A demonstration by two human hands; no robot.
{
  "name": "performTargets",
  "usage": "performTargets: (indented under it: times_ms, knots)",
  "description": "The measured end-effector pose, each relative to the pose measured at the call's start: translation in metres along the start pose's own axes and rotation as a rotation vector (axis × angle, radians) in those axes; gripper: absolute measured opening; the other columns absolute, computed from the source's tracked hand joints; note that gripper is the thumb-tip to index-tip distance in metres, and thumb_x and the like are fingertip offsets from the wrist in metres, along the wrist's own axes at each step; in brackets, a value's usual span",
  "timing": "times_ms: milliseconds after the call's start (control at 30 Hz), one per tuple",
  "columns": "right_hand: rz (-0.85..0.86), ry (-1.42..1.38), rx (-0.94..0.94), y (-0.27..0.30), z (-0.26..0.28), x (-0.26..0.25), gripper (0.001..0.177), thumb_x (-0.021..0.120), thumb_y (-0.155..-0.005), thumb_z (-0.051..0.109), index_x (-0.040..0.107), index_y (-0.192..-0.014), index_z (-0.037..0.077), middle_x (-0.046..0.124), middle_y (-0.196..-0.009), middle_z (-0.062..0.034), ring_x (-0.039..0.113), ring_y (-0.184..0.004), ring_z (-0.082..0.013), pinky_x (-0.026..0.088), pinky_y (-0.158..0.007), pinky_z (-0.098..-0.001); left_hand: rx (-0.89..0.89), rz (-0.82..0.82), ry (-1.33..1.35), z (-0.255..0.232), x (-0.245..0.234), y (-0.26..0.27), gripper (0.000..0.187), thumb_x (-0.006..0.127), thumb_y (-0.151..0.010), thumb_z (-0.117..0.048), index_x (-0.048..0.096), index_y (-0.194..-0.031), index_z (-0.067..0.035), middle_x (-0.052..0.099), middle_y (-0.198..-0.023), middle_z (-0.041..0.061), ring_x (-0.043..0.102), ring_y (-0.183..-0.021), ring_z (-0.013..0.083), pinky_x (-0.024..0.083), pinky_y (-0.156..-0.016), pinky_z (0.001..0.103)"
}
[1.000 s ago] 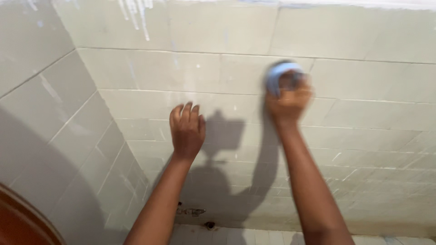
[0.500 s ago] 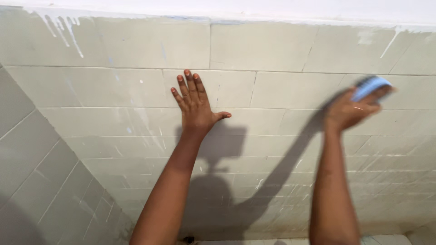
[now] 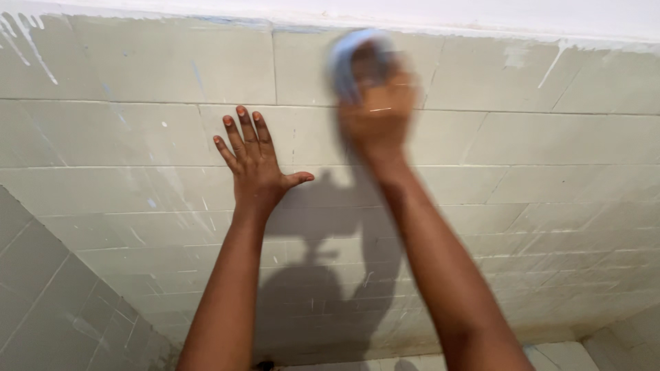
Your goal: The person scrubs a tiled wall using a brush and soap, wetting the brush and cleaning across the tiles.
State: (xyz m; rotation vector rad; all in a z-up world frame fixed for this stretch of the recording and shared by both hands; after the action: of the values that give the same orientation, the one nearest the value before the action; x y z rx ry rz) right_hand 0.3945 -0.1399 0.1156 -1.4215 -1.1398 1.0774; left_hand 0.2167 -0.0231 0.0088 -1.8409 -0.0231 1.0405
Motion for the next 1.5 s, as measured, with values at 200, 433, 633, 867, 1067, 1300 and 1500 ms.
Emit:
performTargets:
  times_ms: [200,433,633,867,1067,1300,1500]
  knots:
    - [0.017,0.231,0.332,0.027,-0.183,-0.093,0.065,0.046,-0.108,0.017,0.019,-0.163,-0.003,0.036,-0.166,-0.0264,0.055,-0.139,-0.0361,0.05,-0.122,-0.0399,-0.086,0.15,-0.077,-0.004,0.002,-0.006,0.162,0.073,-0.058,-0.089,-0.017,-0.159,0.0,-0.021,-0.166,0.026,-0.024,-0.151,0.0465,-0.009,-0.12,0.073]
    - [0.025,0.352,0.323,0.008,-0.078,-0.039,0.055,0.065,-0.108,0.034,0.038,-0.14,-0.001,0.049,-0.135,-0.0292,0.047,-0.137,-0.0498,0.041,-0.118,-0.0605,-0.058,0.113,-0.084,-0.006,0.003,-0.003,0.163,0.073,-0.06,-0.089,-0.018,-0.158,0.004,-0.023,-0.164,0.029,-0.026,-0.149,0.0492,-0.011,-0.118,0.075]
    - [0.178,0.1,-0.119,0.0,0.029,-0.01,0.066,0.074,-0.089,0.024,0.047,-0.149,0.015,0.055,-0.128,-0.0363,0.058,-0.104,-0.0417,0.049,-0.087,-0.0529,-0.094,0.155,-0.076,-0.004,0.004,-0.003,0.161,0.073,-0.06,-0.088,-0.018,-0.161,-0.001,-0.026,-0.166,0.026,-0.029,-0.15,0.0473,-0.012,-0.119,0.073]
    - [0.038,0.346,0.242,0.041,-0.19,-0.079,0.077,0.064,-0.098,0.024,0.026,-0.163,0.007,0.049,-0.138,-0.0234,0.06,-0.122,-0.037,0.056,-0.101,-0.0414,-0.127,0.229,-0.095,-0.002,0.006,-0.003,0.16,0.071,-0.061,-0.089,-0.02,-0.161,-0.003,-0.028,-0.165,0.024,-0.031,-0.147,0.0465,-0.013,-0.118,0.076]
    - [0.04,0.237,0.765,0.068,-0.269,-0.119,0.08,0.045,-0.11,0.01,-0.007,-0.171,0.016,0.048,-0.134,-0.0161,0.07,-0.101,-0.0182,0.063,-0.091,-0.0289,-0.081,0.16,-0.131,-0.001,0.012,0.0,0.161,0.069,-0.06,-0.091,-0.019,-0.16,-0.001,-0.028,-0.164,0.027,-0.028,-0.148,0.0503,-0.01,-0.116,0.078]
    - [0.036,0.221,0.083,0.0,-0.019,-0.028,0.042,0.075,-0.083,0.022,0.052,-0.112,0.003,0.058,-0.121,-0.0251,0.06,-0.115,-0.0436,0.054,-0.098,-0.0505,0.008,0.044,-0.16,0.002,0.012,0.002,0.161,0.065,-0.061,-0.096,-0.017,-0.16,0.0,-0.024,-0.164,0.03,-0.022,-0.149,0.0537,-0.006,-0.114,0.081]
    - [0.087,0.135,-0.146,-0.005,-0.003,-0.037,0.064,0.073,-0.091,0.022,0.05,-0.149,0.006,0.062,-0.122,-0.0255,0.061,-0.106,-0.0378,0.052,-0.092,-0.0517,-0.043,0.116,-0.162,0.003,0.012,0.003,0.159,0.064,-0.06,-0.095,-0.017,-0.162,-0.004,-0.023,-0.166,0.027,-0.023,-0.151,0.0502,-0.006,-0.117,0.078]
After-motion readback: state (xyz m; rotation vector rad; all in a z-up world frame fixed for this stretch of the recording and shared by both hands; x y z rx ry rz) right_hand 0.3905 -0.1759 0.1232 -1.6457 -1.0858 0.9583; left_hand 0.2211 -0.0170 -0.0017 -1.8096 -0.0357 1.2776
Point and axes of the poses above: each hand's wrist, its own y-axis away from the middle knuckle, its own x-axis out of the palm, z = x × y, the point moved 4 cm from there along -y, towards the middle knuckle
